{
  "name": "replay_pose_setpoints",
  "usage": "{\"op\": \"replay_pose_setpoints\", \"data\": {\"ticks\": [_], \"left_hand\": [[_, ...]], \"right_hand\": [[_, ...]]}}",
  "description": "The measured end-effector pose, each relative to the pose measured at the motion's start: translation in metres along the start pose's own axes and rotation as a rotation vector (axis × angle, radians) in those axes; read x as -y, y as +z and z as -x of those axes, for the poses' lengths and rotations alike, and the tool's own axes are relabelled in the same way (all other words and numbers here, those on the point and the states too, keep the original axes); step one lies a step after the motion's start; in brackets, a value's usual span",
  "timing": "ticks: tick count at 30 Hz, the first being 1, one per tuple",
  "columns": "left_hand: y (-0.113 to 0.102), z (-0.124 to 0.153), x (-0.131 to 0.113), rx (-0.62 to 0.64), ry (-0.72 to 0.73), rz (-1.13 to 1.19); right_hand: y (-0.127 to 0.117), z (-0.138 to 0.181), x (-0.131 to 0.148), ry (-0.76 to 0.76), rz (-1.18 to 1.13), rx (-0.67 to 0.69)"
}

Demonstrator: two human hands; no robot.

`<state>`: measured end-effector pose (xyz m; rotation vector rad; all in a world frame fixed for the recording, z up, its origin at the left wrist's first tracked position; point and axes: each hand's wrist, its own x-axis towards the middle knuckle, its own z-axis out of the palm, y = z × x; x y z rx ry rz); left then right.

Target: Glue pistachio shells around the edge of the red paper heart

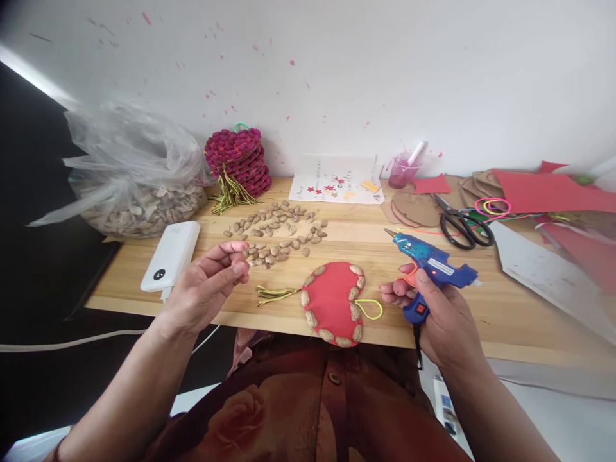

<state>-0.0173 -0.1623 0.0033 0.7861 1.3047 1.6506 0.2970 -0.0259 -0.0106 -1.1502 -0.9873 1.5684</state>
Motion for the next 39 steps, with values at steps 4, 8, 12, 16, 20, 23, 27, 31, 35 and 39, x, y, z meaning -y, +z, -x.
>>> {"op": "replay_pose_setpoints", "data": {"ticks": [4,8,12,16,20,23,27,31,35,39], "left_hand": [[-0.006,-0.002,-0.002,-0.082,0.122,-0.268],[-0.009,-0.007,-0.008,-0.165,0.15,-0.396],[-0.018,-0.013,-0.011,-0.191,0.147,-0.438],[-0.028,-0.019,-0.008,-0.218,0.158,-0.453],[-0.032,-0.027,-0.005,-0.268,0.22,-0.513],[-0.033,-0.033,-0.004,-0.309,0.318,-0.631],[-0.032,-0.038,-0.005,-0.324,0.406,-0.784],[-0.026,-0.04,-0.009,-0.348,0.486,-0.934],[-0.019,-0.046,-0.011,-0.319,0.513,-1.026],[-0.014,-0.053,-0.008,-0.365,0.537,-1.075]], "right_hand": [[0.001,0.001,0.001,0.007,0.017,-0.001],[0.0,0.0,0.0,0.011,0.019,-0.006],[-0.003,-0.002,-0.001,0.018,0.03,-0.008],[-0.004,-0.002,0.0,0.024,0.036,-0.014],[-0.004,-0.002,0.0,0.032,0.024,-0.033],[-0.003,-0.002,0.0,0.035,0.022,-0.048],[-0.001,-0.001,0.001,0.034,0.018,-0.044],[-0.001,-0.002,0.001,0.041,0.03,-0.045],[-0.001,-0.001,0.002,0.027,0.042,-0.054],[0.0,0.001,0.003,0.04,0.042,-0.055]]}}
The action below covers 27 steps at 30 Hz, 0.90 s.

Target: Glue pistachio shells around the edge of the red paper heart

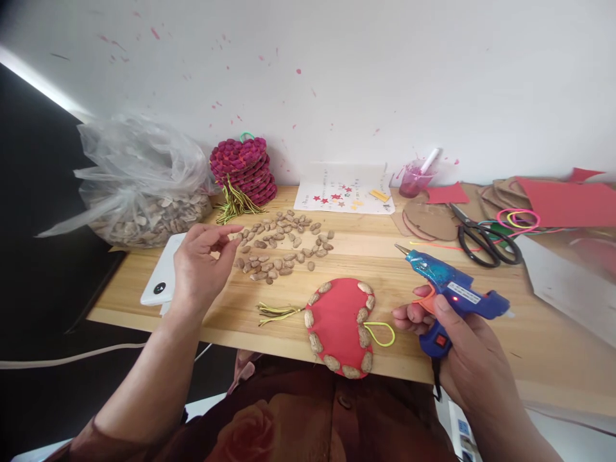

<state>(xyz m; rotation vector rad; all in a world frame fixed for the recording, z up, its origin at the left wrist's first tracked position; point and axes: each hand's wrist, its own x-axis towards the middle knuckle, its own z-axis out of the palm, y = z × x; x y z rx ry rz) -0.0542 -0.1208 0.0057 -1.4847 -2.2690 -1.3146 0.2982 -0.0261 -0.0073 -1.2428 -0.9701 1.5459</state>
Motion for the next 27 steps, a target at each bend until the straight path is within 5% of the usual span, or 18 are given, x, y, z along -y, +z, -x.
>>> {"op": "replay_pose_setpoints", "data": {"ticks": [10,27], "left_hand": [[0.012,-0.016,0.005,0.209,0.148,-0.178],[0.03,-0.058,-0.037,0.257,0.15,-0.247]], "right_hand": [[-0.007,-0.007,-0.006,0.026,0.004,0.003],[-0.004,-0.002,0.0,0.073,-0.027,0.014]]}}
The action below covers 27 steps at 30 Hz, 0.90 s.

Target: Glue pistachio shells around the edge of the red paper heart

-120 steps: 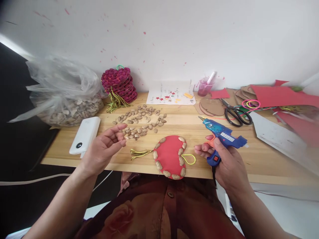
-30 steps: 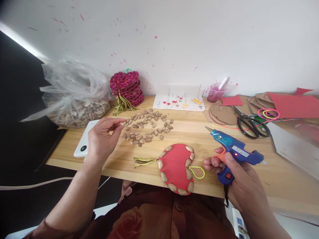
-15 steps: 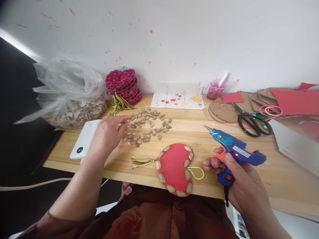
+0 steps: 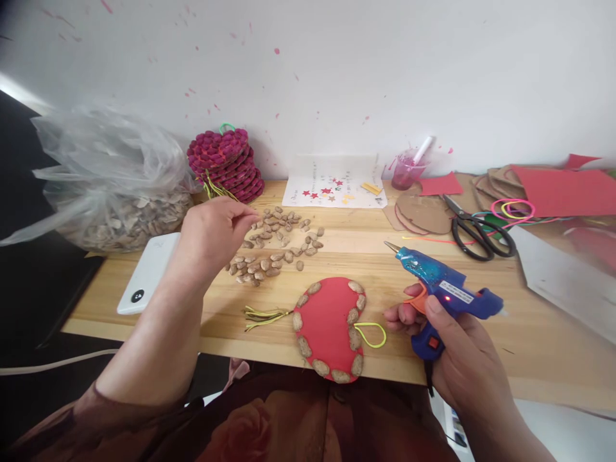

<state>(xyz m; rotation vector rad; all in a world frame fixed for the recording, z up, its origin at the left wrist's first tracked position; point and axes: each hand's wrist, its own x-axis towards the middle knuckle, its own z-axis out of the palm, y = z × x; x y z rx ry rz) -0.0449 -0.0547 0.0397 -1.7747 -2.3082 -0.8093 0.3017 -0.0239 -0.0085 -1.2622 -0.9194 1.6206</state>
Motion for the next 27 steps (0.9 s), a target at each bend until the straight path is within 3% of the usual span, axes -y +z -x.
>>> {"op": "replay_pose_setpoints", "data": {"ticks": [4,12,27], "left_hand": [[0.011,-0.002,0.006,0.143,-0.037,-0.132],[0.026,-0.003,0.019,0.31,0.04,-0.034],[0.037,-0.003,0.023,0.319,0.081,-0.033]], "right_hand": [[-0.002,-0.002,-0.001,-0.014,0.011,-0.008],[0.001,0.0,-0.001,0.018,0.015,-0.07],[-0.005,-0.001,-0.005,-0.007,0.013,0.001]]}}
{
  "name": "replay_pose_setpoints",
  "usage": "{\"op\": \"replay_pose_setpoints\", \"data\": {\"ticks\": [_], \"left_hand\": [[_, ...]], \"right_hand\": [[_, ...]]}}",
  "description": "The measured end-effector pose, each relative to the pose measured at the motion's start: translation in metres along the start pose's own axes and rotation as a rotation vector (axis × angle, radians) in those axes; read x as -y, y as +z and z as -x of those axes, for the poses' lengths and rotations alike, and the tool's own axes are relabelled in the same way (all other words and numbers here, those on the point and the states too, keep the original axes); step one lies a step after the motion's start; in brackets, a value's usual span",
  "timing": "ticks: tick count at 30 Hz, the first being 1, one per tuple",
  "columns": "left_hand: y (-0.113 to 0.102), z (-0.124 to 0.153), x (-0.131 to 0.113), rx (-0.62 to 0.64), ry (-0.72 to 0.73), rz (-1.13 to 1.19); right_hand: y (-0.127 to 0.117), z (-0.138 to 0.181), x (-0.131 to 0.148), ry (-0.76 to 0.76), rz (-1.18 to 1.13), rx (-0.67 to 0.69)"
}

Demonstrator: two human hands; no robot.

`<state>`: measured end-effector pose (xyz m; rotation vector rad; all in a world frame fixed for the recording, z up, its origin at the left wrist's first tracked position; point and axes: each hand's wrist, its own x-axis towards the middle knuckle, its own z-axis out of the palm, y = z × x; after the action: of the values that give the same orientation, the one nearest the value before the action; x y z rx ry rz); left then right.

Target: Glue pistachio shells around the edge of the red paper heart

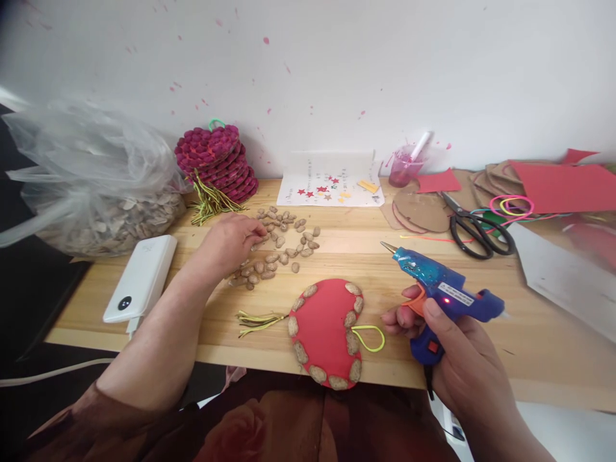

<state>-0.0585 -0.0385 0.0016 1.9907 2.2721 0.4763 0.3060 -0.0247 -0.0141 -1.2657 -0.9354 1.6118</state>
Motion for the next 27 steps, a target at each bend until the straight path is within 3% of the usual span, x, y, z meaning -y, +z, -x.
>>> {"op": "replay_pose_setpoints", "data": {"ticks": [7,14,18,22,27], "left_hand": [[-0.007,0.004,0.003,-0.032,-0.183,0.247],[-0.005,0.0,0.003,0.011,-0.062,0.073],[-0.005,0.001,0.001,-0.035,-0.094,0.118],[-0.008,0.004,0.003,-0.1,-0.219,0.471],[-0.015,0.006,0.009,-0.092,-0.383,1.265]], "right_hand": [[-0.001,-0.002,0.0,-0.003,-0.011,0.012],[0.002,-0.001,0.001,-0.019,0.006,0.009],[0.004,0.0,0.003,-0.022,0.008,-0.011],[0.003,0.0,0.001,-0.011,0.003,-0.014],[0.005,0.0,0.002,0.018,0.014,-0.054]]}}
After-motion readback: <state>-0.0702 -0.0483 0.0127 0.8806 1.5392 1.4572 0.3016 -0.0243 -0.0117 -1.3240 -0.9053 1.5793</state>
